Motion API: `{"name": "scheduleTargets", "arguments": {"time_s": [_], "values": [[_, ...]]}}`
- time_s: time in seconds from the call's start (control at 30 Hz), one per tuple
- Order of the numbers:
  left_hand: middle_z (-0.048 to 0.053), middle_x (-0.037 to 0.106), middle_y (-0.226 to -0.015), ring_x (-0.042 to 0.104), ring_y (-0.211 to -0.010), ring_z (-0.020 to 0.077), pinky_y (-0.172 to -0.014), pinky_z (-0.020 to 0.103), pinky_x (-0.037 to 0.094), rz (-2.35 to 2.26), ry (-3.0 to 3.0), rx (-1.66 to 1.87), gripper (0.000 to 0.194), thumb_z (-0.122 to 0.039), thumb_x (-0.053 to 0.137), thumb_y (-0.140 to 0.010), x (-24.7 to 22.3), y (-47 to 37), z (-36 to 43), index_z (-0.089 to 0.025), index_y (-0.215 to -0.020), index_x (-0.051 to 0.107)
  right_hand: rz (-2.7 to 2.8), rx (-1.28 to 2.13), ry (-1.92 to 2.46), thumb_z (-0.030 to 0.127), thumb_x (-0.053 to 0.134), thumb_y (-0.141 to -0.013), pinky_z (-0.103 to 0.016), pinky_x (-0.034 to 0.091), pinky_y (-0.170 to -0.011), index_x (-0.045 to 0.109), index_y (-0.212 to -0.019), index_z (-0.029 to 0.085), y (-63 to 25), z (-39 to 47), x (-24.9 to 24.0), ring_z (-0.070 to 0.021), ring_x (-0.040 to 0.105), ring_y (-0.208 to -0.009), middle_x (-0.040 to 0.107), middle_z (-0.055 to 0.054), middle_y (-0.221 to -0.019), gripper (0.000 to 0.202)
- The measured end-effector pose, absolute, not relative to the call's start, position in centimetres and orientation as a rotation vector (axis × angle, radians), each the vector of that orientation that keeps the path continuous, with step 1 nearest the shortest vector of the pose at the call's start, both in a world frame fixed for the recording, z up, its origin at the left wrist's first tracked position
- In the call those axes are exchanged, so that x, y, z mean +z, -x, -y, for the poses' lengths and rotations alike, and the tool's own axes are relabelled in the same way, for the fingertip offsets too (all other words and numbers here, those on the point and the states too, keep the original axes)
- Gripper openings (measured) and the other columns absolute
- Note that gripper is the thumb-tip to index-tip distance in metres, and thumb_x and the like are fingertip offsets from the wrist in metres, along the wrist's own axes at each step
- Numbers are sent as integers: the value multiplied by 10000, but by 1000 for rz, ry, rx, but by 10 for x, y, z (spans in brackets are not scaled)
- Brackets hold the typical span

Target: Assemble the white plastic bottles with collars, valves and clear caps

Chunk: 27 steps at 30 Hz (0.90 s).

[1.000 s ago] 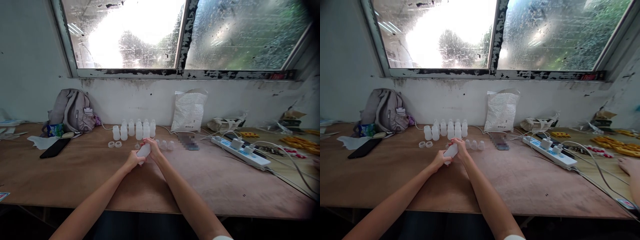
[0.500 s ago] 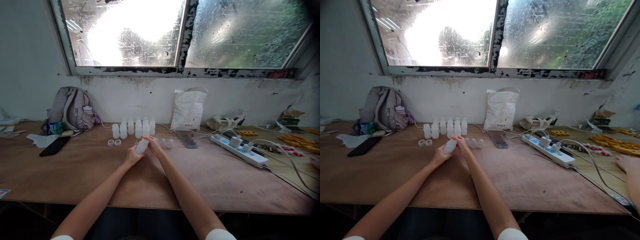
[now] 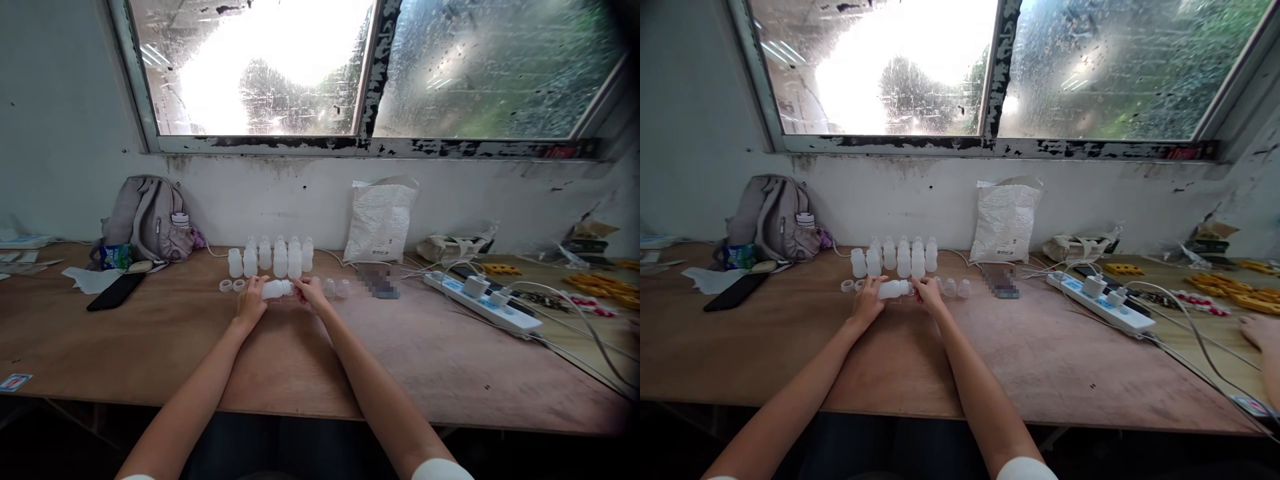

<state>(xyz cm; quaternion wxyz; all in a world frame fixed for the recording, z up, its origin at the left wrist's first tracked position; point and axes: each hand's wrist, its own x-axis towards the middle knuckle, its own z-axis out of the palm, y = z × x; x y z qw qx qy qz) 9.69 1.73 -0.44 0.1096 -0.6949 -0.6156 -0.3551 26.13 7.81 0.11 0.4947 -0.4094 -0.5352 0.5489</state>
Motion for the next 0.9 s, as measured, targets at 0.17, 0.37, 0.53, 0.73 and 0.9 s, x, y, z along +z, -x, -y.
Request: {"name": "scheduleTargets", "arguments": {"time_s": [0.17, 0.37, 0.53, 0.73, 0.9], "values": [[55, 531, -955, 527, -890, 230, -737, 327, 432, 1798, 2165, -1241, 461, -205, 618, -621, -6, -96, -22, -206, -1049, 445, 1286, 1255, 973, 399, 631, -602, -184, 235, -286, 445, -485, 166, -264, -83, 1, -53, 353, -295, 434, 45, -373, 321], [44, 560, -949, 535, -852, 183, -750, 283, 418, 1722, 2126, -1750, 481, -395, 677, -560, 1, -92, -26, -189, -962, 510, 1281, 1231, 948, 428, 617, -600, -192, 259, -308, 453, -492, 165, -267, -85, 1, -59, 368, -309, 447, 39, -384, 329], [13, 569, -635, 523, -596, 139, -532, 225, 393, 2026, 2069, -2084, 356, -490, 519, -681, -2, -85, -33, -143, -709, 595, 1266, 1192, 949, 427, 619, -592, -191, 241, -308, 471, -514, 160, -266, -84, 0, -57, 357, -312, 451, 42, -387, 315], [59, 587, -874, 545, -712, 142, -555, 216, 420, 2014, 2063, -2205, 407, -496, 465, -720, -6, -91, -34, -151, -910, 567, 1232, 1205, 983, 419, 610, -614, -183, 275, -325, 473, -539, 162, -262, -83, 0, -60, 395, -341, 464, 40, -416, 300], [47, 553, -898, 531, -751, 139, -622, 222, 439, 1899, 2114, -2245, 475, -391, 679, -546, -3, -101, -26, -159, -929, 522, 1232, 1360, 1066, 501, 588, -637, -179, 253, -292, 478, -649, 174, -259, -76, 6, -67, 407, -304, 452, 53, -438, 345]]}}
